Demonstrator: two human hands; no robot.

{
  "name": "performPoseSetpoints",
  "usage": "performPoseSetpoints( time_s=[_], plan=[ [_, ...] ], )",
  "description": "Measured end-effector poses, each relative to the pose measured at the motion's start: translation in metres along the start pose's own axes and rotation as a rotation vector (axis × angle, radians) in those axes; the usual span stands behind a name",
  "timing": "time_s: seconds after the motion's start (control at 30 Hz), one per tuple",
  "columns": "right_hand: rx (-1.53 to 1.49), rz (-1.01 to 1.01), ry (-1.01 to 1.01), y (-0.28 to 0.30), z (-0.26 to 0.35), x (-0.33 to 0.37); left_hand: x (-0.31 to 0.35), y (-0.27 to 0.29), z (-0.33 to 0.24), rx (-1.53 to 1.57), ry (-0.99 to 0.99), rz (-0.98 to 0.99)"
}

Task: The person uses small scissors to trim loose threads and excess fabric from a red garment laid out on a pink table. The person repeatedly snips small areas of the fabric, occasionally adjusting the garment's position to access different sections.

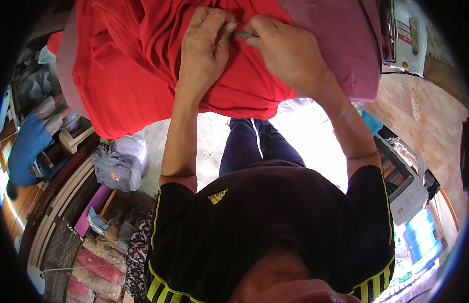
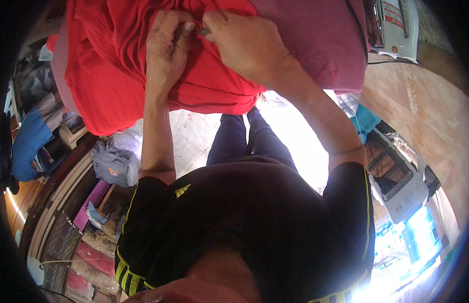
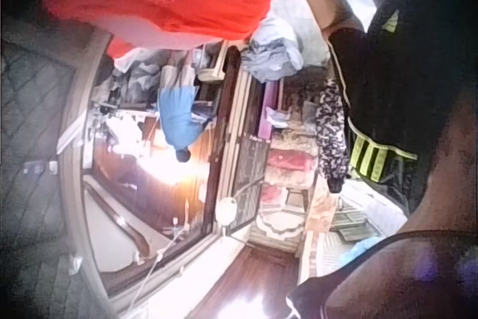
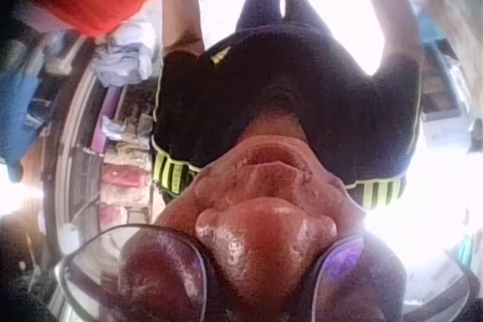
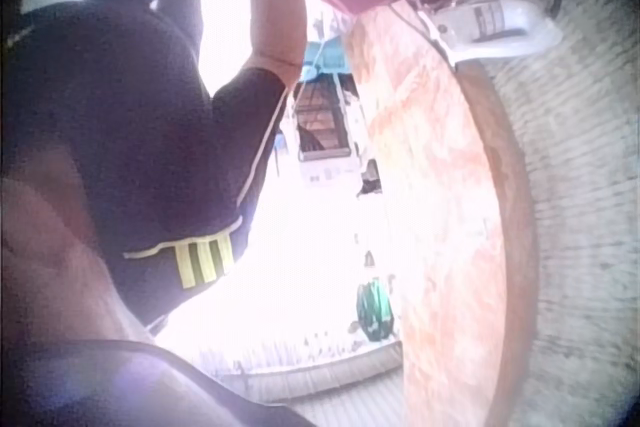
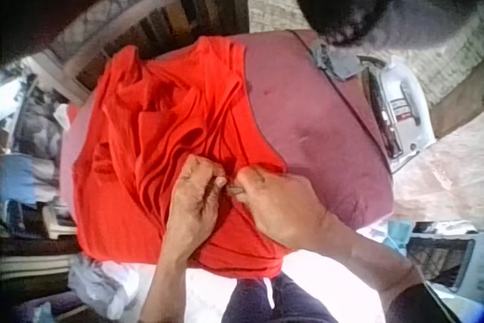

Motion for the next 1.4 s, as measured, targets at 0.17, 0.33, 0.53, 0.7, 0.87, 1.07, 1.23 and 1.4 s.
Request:
performPoseSetpoints(
  time_s=[0.17, 0.33, 0.53, 0.7, 0.87, 1.07, 1.23, 1.4],
  plan=[
    [-0.288, -0.064, 0.071, 0.011, -0.02, 0.02, 0.002, 0.005, 0.002, -0.04, -0.02, -0.058],
    [-0.383, -0.117, 0.043, 0.012, -0.018, 0.018, 0.004, 0.003, 0.012, 0.085, 0.104, -0.032],
    [-0.26, -0.103, 0.042, 0.004, -0.011, 0.0, 0.001, 0.006, 0.01, 0.07, 0.012, -0.061],
    [-0.313, -0.028, 0.0, 0.003, -0.021, 0.011, 0.012, 0.004, 0.033, 0.385, 0.356, -0.067],
    [-0.531, -0.145, -0.108, 0.028, -0.06, 0.05, 0.034, 0.015, -0.044, -0.003, -0.261, -0.028],
    [-0.598, -0.237, -0.168, 0.043, -0.066, 0.031, 0.083, -0.05, -0.092, -0.109, -0.22, 0.448],
    [-0.54, -0.13, 0.138, 0.033, -0.056, -0.005, 0.027, -0.003, -0.067, -0.098, -0.266, 0.159],
    [-0.465, 0.065, 0.15, 0.023, -0.043, -0.025, -0.016, 0.003, -0.009, -0.012, -0.013, 0.333]
  ],
)
Point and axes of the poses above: each hand's wrist, its own x-axis away from the middle knuckle, its own y-axis out of the back of the hand, z = x × y, the point moved 7 cm from there along -x, towards the middle knuckle, and after that the axes turned 10 degrees about -x, right-handed, at the moved point
